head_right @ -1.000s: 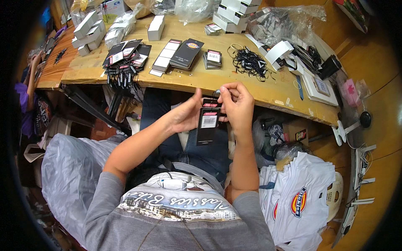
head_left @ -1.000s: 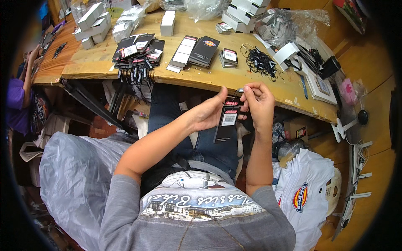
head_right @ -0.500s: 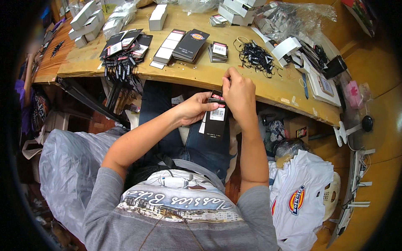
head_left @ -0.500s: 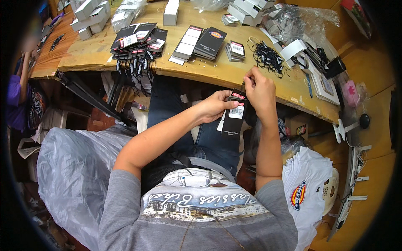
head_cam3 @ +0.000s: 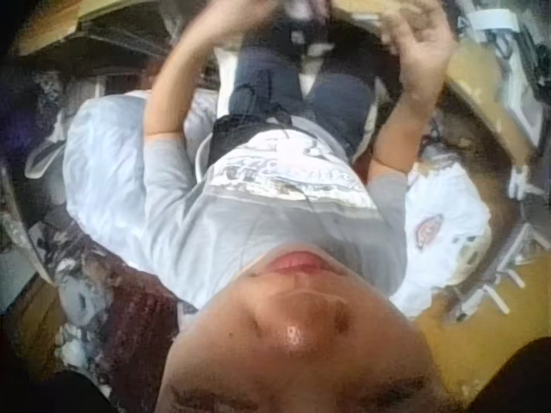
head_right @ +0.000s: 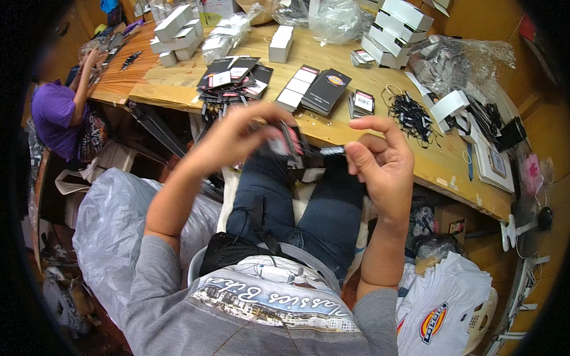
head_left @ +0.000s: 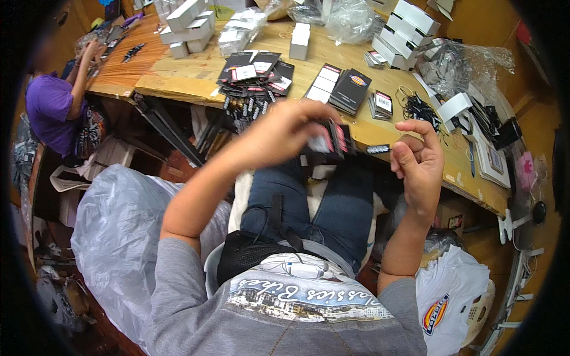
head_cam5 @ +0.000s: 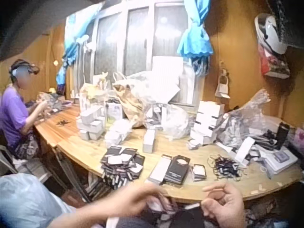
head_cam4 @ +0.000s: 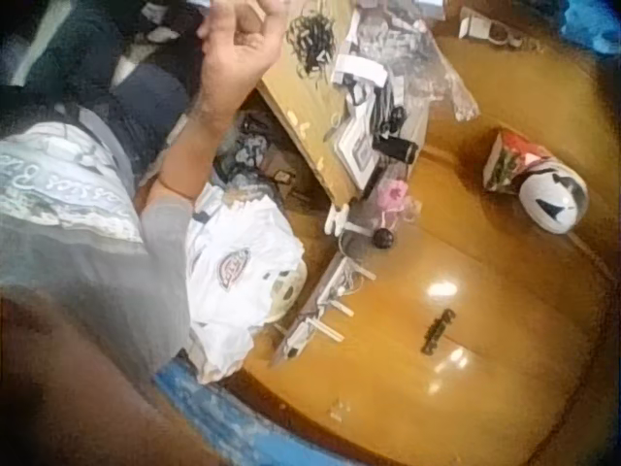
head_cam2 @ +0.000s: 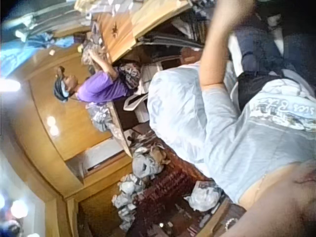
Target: The person sits on the floor and assembles keychains by attaching black plastic clips to small rectangular cards. They pick up a card, thread a clip through a hole, and place the finished item on a pile on the table.
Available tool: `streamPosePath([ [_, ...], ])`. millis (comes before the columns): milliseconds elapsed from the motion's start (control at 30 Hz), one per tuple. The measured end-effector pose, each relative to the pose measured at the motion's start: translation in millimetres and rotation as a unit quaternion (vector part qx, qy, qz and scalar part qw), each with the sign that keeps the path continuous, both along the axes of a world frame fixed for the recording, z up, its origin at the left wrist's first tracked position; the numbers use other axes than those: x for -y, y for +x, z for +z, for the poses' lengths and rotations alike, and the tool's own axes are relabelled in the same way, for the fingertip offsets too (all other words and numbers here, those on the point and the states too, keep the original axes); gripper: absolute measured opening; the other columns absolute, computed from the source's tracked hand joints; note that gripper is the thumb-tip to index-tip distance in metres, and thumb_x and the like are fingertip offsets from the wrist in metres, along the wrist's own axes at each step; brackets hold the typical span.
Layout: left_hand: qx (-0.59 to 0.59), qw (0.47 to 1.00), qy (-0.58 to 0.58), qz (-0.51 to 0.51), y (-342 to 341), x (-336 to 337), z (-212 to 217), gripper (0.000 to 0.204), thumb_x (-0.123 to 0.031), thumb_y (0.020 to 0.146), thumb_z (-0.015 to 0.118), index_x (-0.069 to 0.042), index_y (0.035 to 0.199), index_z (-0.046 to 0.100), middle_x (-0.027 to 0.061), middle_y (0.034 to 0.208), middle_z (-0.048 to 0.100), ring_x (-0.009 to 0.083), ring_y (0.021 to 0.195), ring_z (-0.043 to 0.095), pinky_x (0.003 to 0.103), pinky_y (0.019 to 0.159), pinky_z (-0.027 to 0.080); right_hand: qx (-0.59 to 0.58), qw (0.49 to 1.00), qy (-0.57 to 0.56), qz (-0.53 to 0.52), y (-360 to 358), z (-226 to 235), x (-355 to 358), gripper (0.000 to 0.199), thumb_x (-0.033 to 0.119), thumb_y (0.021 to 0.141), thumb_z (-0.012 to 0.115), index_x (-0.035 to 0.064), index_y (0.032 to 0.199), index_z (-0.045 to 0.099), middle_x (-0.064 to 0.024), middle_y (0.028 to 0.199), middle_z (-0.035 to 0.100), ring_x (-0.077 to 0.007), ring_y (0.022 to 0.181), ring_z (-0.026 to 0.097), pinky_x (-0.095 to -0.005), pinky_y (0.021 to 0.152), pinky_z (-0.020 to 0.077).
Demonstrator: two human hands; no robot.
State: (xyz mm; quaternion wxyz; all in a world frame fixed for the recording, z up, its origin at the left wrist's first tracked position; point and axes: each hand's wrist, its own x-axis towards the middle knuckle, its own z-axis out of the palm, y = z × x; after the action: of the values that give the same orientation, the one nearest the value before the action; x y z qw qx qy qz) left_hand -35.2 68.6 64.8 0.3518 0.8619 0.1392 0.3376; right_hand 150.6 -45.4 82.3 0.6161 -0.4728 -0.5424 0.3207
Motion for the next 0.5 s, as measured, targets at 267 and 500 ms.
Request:
streamPosePath([
  [267,-0.388,0.771,0.44,0.248,-101.3,-88.7,75.0,0.005,-0.006,0.066,0.051,-0.009,0.069,0.053,0.0039,0.078,0.052,0.0206,0.091,0.044,0.037,0.083,0.028,0.036,0.96,-0.03,0.274,-120.5,-27.1,-72.6,0.014,-0.002,0.078,0.038,0.0002,0.086,0.049,-0.0056,0.066,0.053,-0.0089,0.054,0.05,-0.0217,0.052,0.0419],
  [500,-0.457,0.639,0.584,0.203,-116.8,-136.2,15.2,0.012,-0.013,0.067,0.05,-0.014,0.076,0.057,0.0034,0.093,0.048,0.0169,0.099,0.04,0.032,0.084,0.03,0.386,0.909,0.117,0.106,-163.6,-71.9,-97.4,0.011,0.011,0.072,0.053,0.0033,0.081,0.052,-0.0106,0.077,0.054,-0.0257,0.068,0.054,-0.0334,0.062,0.0443],
])
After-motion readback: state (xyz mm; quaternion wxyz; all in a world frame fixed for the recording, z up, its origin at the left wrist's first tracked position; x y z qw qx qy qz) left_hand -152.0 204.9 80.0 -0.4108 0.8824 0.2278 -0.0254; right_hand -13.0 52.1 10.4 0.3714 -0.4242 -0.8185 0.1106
